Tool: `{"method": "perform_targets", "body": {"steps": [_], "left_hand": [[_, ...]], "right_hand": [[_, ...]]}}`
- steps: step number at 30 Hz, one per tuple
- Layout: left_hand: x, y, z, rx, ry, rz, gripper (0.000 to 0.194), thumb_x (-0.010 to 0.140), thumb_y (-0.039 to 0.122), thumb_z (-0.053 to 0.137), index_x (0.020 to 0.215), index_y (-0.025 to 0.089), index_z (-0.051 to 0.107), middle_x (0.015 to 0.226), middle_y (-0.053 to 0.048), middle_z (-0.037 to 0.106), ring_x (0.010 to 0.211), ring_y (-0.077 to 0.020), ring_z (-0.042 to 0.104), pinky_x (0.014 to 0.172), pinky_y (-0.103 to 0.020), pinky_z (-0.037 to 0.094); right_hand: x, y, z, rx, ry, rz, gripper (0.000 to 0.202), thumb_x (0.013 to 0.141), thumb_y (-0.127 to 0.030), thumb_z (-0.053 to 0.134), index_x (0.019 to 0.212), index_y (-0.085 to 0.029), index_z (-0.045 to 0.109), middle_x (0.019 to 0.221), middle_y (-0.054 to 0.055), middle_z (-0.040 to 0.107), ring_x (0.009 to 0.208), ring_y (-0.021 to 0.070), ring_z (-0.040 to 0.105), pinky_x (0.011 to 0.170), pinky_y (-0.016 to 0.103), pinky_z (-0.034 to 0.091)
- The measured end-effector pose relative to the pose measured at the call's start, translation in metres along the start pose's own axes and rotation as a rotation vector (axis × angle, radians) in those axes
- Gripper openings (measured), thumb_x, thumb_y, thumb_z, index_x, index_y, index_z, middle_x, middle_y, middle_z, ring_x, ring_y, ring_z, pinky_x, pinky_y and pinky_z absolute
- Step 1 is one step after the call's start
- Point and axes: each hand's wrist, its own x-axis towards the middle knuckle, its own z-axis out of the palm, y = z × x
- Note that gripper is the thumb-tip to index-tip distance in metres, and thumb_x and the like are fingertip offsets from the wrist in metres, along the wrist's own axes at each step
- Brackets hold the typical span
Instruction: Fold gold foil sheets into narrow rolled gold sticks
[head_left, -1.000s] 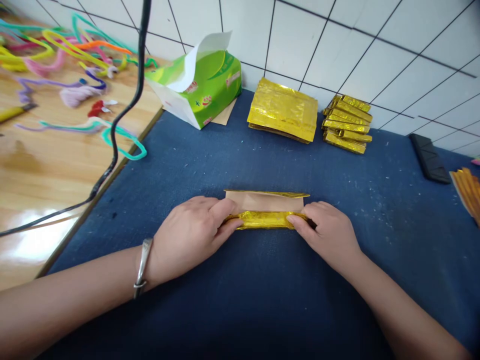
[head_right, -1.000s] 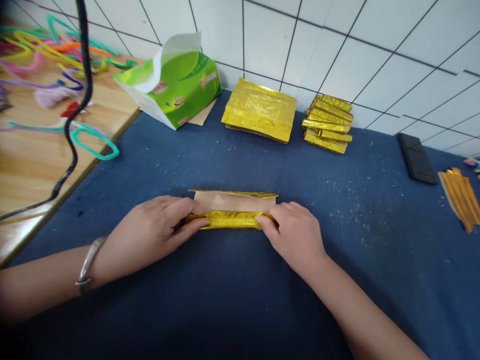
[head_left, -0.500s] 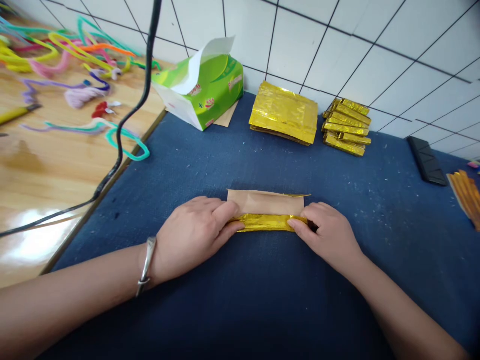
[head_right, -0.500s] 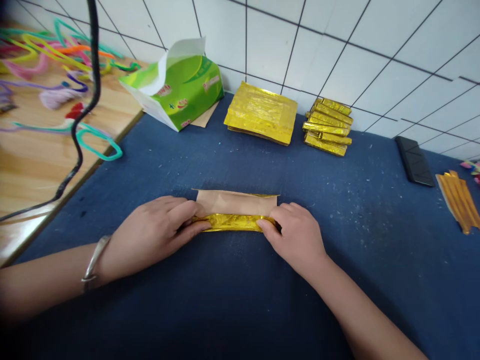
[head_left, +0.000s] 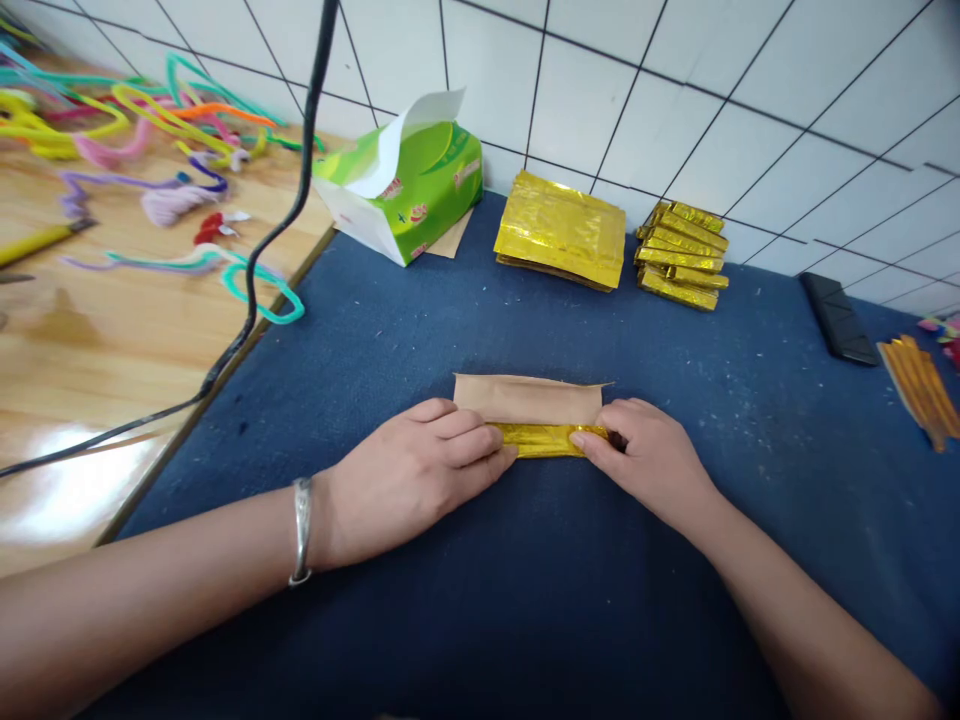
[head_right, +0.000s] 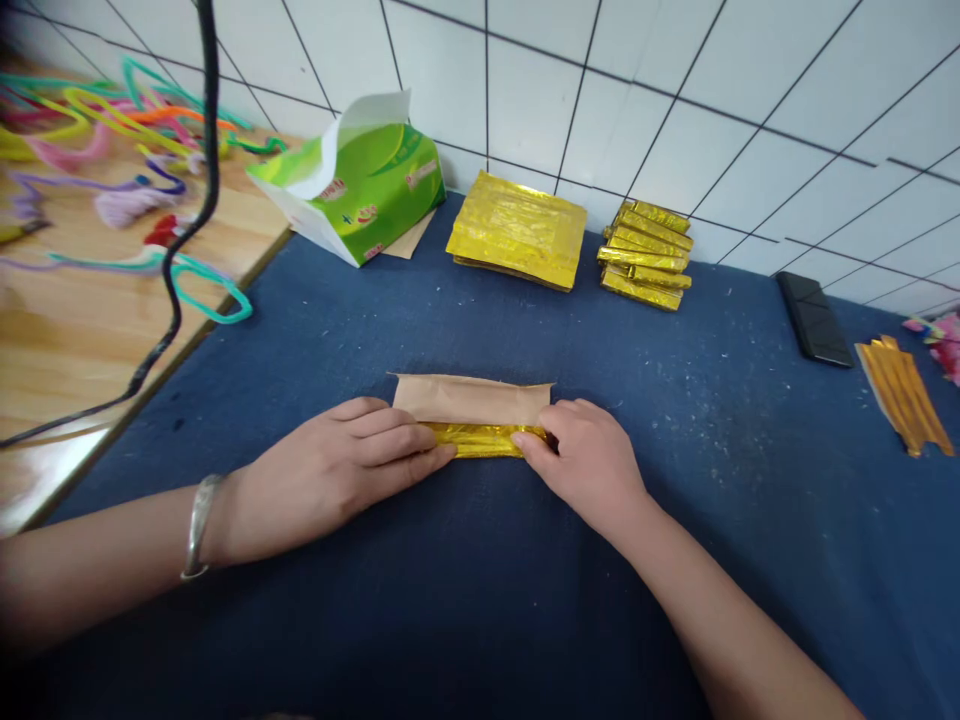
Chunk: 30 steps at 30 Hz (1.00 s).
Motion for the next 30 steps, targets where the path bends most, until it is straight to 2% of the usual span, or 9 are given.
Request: {"method": "perform_targets", "body": {"steps": [3, 8, 12, 14, 16, 18, 22, 25, 30], "left_hand": [[0.001, 0.003, 0.000, -0.008, -0.005, -0.009, 0.035, 0.093, 0.012, 0.034, 0.122, 0.020, 0.052, 0.107, -0.006, 0.062, 0.100, -0.0172, 0.055, 0.083, -0.033, 0.040], [-0.002, 0.008, 0.005, -0.043, 0.016, -0.005, 0.037, 0.091, 0.013, 0.038, 0.125, 0.020, 0.052, 0.124, -0.007, 0.056, 0.111, -0.0191, 0.051, 0.092, -0.033, 0.039], [-0.001, 0.011, 0.006, -0.024, -0.011, -0.023, 0.037, 0.093, 0.019, 0.039, 0.129, 0.020, 0.048, 0.120, -0.007, 0.058, 0.107, -0.0193, 0.052, 0.089, -0.032, 0.040], [0.001, 0.012, 0.004, -0.011, -0.019, -0.033, 0.037, 0.094, 0.024, 0.038, 0.130, 0.020, 0.047, 0.115, -0.007, 0.060, 0.104, -0.0193, 0.053, 0.084, -0.032, 0.040], [0.003, 0.012, 0.001, -0.017, -0.019, -0.048, 0.036, 0.094, 0.026, 0.038, 0.129, 0.020, 0.047, 0.111, -0.007, 0.061, 0.103, -0.0194, 0.053, 0.081, -0.032, 0.040], [0.004, 0.013, -0.001, -0.033, -0.011, -0.062, 0.035, 0.094, 0.026, 0.040, 0.128, 0.021, 0.049, 0.108, -0.007, 0.061, 0.101, -0.0194, 0.054, 0.081, -0.031, 0.039], [0.004, 0.013, -0.001, -0.041, 0.002, -0.044, 0.033, 0.093, 0.027, 0.042, 0.123, 0.022, 0.052, 0.108, -0.006, 0.061, 0.101, -0.0189, 0.053, 0.080, -0.031, 0.039], [0.003, 0.011, 0.002, -0.030, 0.013, -0.036, 0.033, 0.093, 0.028, 0.042, 0.124, 0.022, 0.053, 0.109, -0.006, 0.061, 0.101, -0.0185, 0.054, 0.080, -0.030, 0.039], [0.000, 0.012, 0.000, -0.005, -0.001, -0.035, 0.034, 0.093, 0.029, 0.042, 0.125, 0.023, 0.052, 0.116, -0.006, 0.061, 0.103, -0.0192, 0.056, 0.082, -0.032, 0.040]], "right_hand": [[-0.001, -0.001, -0.001, 0.007, 0.001, -0.001, 0.030, 0.084, -0.038, 0.052, 0.060, -0.020, 0.049, 0.062, -0.001, 0.052, 0.065, 0.0136, 0.048, 0.058, 0.026, 0.031], [-0.003, 0.000, -0.002, 0.007, 0.011, 0.007, 0.027, 0.083, -0.036, 0.052, 0.062, -0.020, 0.048, 0.064, -0.001, 0.053, 0.064, 0.0131, 0.049, 0.056, 0.026, 0.031], [-0.005, 0.006, -0.007, 0.036, -0.003, 0.081, 0.018, 0.080, -0.036, 0.057, 0.072, -0.021, 0.050, 0.066, -0.003, 0.056, 0.061, 0.0125, 0.050, 0.053, 0.025, 0.031], [-0.009, 0.003, -0.009, -0.002, 0.041, 0.090, 0.014, 0.079, -0.034, 0.058, 0.082, -0.021, 0.053, 0.072, -0.001, 0.060, 0.066, 0.0145, 0.053, 0.055, 0.026, 0.034], [-0.015, -0.007, -0.009, -0.124, 0.155, 0.027, 0.014, 0.081, -0.030, 0.058, 0.091, -0.020, 0.056, 0.084, 0.004, 0.063, 0.078, 0.0193, 0.055, 0.063, 0.030, 0.037], [-0.024, -0.023, -0.004, -0.275, 0.258, -0.112, 0.018, 0.086, -0.026, 0.052, 0.099, -0.017, 0.059, 0.100, 0.011, 0.064, 0.094, 0.0250, 0.052, 0.074, 0.037, 0.038], [-0.039, -0.053, 0.013, -0.372, 0.182, -0.375, 0.036, 0.093, -0.031, 0.041, 0.122, -0.013, 0.054, 0.122, 0.012, 0.059, 0.110, 0.0261, 0.047, 0.086, 0.040, 0.036], [-0.044, -0.061, 0.019, -0.436, 0.133, -0.373, 0.044, 0.094, -0.035, 0.037, 0.124, -0.009, 0.054, 0.126, 0.015, 0.057, 0.112, 0.0271, 0.047, 0.089, 0.041, 0.036], [-0.050, -0.060, 0.009, -0.563, 0.087, -0.332, 0.052, 0.092, -0.043, 0.039, 0.119, -0.003, 0.058, 0.119, 0.021, 0.060, 0.105, 0.0298, 0.053, 0.082, 0.042, 0.040]]}}
